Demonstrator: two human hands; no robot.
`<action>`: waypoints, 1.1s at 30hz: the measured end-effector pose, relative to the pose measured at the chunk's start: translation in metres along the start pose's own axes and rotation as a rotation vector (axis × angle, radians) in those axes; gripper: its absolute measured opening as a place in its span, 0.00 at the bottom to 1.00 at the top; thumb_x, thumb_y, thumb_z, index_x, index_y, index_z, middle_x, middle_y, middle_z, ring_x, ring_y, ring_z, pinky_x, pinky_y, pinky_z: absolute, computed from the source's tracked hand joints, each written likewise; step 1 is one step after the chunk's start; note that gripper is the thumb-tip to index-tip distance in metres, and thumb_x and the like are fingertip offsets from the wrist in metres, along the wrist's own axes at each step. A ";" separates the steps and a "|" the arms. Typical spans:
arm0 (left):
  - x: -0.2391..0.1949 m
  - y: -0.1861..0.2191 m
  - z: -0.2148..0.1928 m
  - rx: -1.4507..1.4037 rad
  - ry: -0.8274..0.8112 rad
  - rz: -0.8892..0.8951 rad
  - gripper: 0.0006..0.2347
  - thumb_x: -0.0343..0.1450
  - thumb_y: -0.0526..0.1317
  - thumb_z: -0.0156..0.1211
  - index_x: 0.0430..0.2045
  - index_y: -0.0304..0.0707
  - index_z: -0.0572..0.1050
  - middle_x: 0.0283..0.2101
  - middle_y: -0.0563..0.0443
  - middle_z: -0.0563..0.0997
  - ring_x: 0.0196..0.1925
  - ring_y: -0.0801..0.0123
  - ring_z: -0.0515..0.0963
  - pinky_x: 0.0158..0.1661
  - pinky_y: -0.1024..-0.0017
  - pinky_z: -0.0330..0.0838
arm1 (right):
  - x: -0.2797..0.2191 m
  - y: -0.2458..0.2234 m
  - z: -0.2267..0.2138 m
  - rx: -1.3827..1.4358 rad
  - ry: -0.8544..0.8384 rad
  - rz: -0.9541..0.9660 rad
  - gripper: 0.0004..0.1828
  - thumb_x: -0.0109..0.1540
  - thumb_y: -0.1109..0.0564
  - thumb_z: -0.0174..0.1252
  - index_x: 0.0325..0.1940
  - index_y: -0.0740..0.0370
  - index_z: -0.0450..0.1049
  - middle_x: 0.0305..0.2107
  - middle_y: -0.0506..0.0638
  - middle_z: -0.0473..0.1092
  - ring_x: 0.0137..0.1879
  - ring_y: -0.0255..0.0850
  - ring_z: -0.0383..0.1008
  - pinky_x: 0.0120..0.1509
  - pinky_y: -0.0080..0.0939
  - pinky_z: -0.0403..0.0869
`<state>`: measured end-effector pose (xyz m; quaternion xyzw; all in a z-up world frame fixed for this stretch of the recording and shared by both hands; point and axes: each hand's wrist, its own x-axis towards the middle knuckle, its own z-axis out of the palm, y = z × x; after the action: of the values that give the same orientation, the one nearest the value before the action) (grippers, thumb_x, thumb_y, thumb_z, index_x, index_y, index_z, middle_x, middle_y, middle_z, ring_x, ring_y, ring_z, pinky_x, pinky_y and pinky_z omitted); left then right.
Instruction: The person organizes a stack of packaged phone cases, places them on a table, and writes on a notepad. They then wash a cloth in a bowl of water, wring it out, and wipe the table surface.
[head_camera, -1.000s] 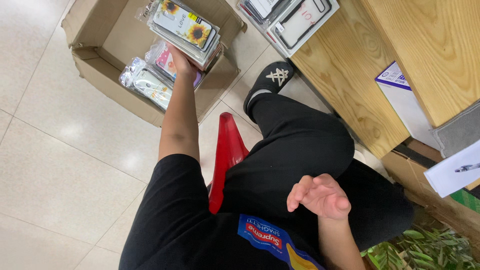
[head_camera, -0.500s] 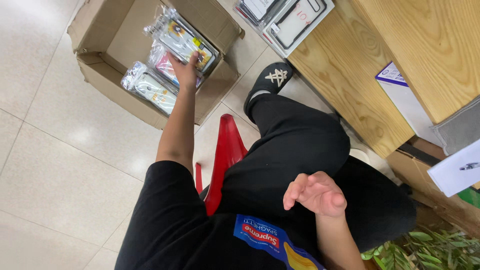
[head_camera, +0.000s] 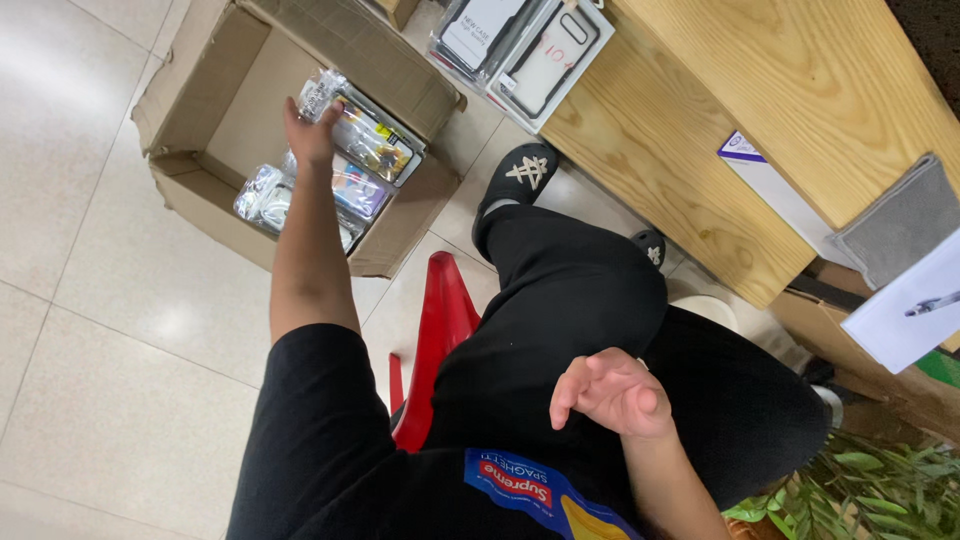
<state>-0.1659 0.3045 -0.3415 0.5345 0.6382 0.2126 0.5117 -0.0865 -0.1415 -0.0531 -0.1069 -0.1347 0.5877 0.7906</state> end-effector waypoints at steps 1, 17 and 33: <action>0.007 0.001 -0.001 0.006 -0.077 0.009 0.47 0.62 0.50 0.90 0.68 0.47 0.54 0.67 0.33 0.61 0.70 0.48 0.60 0.69 0.59 0.53 | 0.000 0.001 0.001 0.019 0.016 -0.001 0.33 0.67 0.44 0.51 0.70 0.64 0.53 0.44 0.81 0.61 0.52 0.74 0.67 0.59 0.72 0.65; 0.024 0.014 -0.007 0.200 -0.108 -0.016 0.34 0.70 0.60 0.71 0.66 0.59 0.56 0.63 0.37 0.65 0.66 0.43 0.65 0.65 0.48 0.58 | 0.023 0.011 0.007 -0.003 0.001 -0.013 0.33 0.66 0.44 0.49 0.70 0.64 0.54 0.43 0.83 0.63 0.50 0.72 0.70 0.56 0.69 0.68; -0.183 0.088 0.172 -0.419 -0.670 -0.521 0.48 0.68 0.59 0.64 0.69 0.33 0.34 0.71 0.28 0.45 0.73 0.41 0.49 0.65 0.37 0.50 | 0.005 0.011 0.011 -0.120 0.137 -0.090 0.31 0.66 0.49 0.49 0.67 0.71 0.57 0.44 0.78 0.68 0.49 0.66 0.74 0.50 0.62 0.74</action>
<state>0.0094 0.1223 -0.2576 0.2812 0.4942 0.0172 0.8225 -0.0989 -0.1334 -0.0463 -0.1879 -0.1202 0.5337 0.8157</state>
